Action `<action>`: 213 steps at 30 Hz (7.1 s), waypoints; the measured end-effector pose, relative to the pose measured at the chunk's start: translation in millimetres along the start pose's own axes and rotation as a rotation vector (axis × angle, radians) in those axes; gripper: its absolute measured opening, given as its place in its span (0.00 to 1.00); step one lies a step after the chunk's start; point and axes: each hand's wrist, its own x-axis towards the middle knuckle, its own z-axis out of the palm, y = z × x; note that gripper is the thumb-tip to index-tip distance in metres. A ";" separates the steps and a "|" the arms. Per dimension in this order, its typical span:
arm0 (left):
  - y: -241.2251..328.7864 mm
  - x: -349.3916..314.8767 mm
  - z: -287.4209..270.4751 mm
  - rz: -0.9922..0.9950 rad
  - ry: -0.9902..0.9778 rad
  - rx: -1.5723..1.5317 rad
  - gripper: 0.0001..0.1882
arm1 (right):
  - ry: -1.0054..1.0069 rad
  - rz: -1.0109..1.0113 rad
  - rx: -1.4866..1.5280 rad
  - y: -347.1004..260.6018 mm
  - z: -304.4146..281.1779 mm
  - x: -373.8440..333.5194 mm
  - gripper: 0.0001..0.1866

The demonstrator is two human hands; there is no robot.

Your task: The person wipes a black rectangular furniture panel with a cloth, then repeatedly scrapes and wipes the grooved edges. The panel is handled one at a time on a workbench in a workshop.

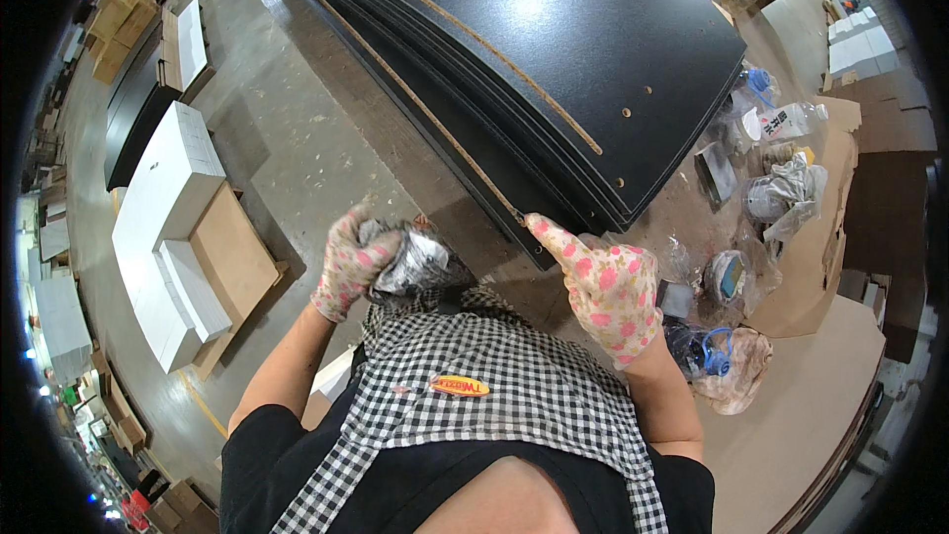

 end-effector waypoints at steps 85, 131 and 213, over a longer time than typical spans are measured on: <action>69.7 40.2 50.9 1.149 -0.206 0.731 0.20 | 1.231 0.336 1.141 232.2 43.2 84.6 0.12; 76.8 42.7 71.7 1.095 -0.246 0.819 0.19 | 1.042 0.257 1.292 280.3 47.7 73.0 0.08; 82.6 51.6 58.8 0.984 -0.385 0.955 0.27 | 0.137 0.060 0.328 34.5 7.3 -5.5 0.22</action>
